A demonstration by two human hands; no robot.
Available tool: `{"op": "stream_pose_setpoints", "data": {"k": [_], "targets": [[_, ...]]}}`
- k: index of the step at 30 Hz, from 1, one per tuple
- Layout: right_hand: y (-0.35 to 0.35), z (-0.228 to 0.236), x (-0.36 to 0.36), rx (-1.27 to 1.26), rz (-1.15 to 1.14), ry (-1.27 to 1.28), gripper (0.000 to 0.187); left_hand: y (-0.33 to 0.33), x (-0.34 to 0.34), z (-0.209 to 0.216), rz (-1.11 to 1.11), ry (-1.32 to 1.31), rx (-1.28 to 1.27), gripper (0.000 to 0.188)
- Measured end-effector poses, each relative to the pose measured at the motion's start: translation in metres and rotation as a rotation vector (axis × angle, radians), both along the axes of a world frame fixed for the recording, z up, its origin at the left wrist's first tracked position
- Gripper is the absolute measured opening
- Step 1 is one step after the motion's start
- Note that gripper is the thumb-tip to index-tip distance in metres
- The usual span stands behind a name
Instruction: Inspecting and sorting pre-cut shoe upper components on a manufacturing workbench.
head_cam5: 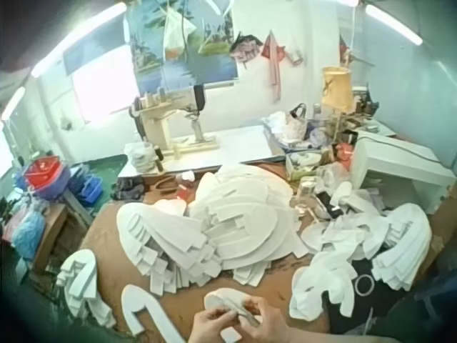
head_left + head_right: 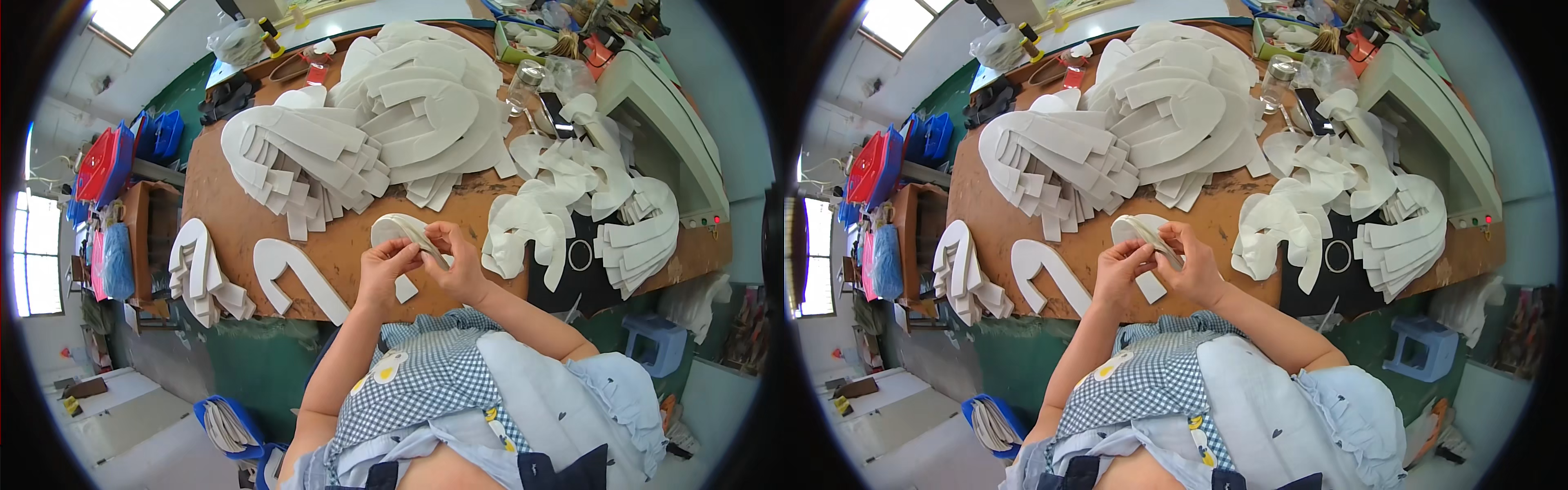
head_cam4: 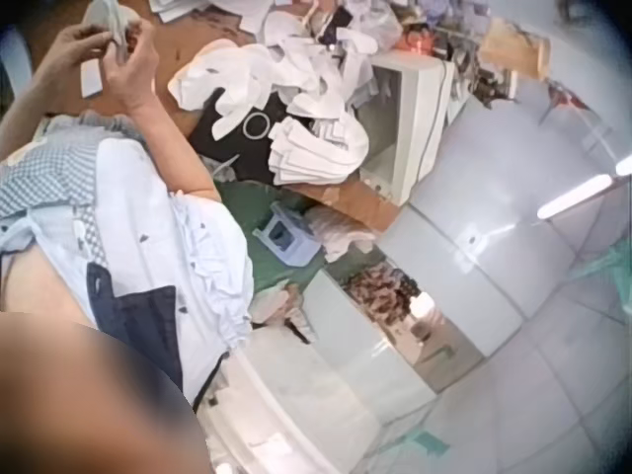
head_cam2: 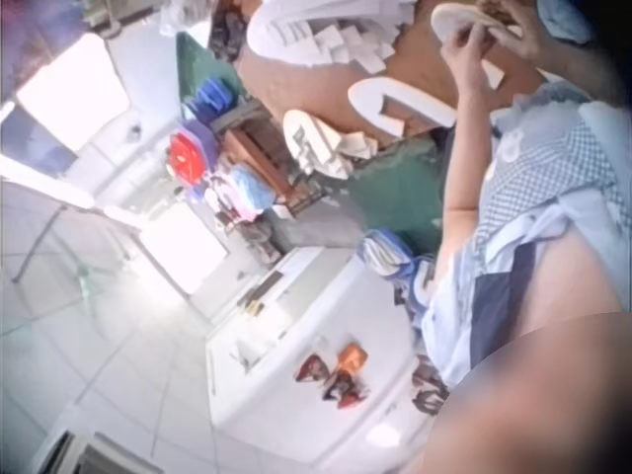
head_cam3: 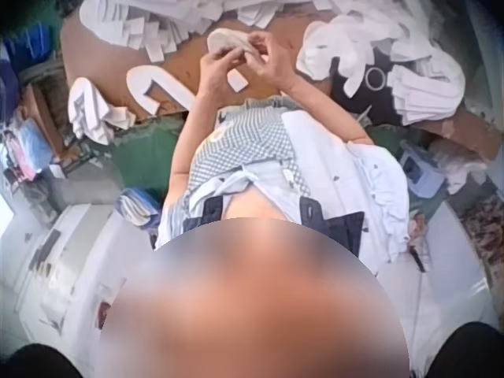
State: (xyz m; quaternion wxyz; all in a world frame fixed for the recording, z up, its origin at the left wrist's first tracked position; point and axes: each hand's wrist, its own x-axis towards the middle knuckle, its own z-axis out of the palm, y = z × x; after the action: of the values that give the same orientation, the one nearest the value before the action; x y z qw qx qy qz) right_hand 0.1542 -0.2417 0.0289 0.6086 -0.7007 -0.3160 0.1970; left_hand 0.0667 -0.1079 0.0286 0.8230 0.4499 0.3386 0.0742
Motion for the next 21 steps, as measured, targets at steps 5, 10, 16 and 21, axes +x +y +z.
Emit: {"op": "stream_pose_setpoints", "data": {"k": [5,10,16,21], "targets": [[0.003,0.000,-0.002,0.025,0.001,0.060,0.040,0.002,-0.002,0.001,0.003,0.032,0.013,0.014],[0.006,-0.003,0.000,0.010,-0.007,0.303,0.029,-0.002,-0.003,-0.002,-0.048,0.006,0.100,0.011],[-0.009,-0.069,0.049,0.058,-0.313,0.303,0.016,0.004,-0.014,-0.008,0.049,-0.012,-0.028,0.005],[-0.088,-0.123,0.132,-0.212,-0.633,0.049,0.023,0.025,-0.035,-0.011,0.033,-0.080,-0.167,0.001]]}}
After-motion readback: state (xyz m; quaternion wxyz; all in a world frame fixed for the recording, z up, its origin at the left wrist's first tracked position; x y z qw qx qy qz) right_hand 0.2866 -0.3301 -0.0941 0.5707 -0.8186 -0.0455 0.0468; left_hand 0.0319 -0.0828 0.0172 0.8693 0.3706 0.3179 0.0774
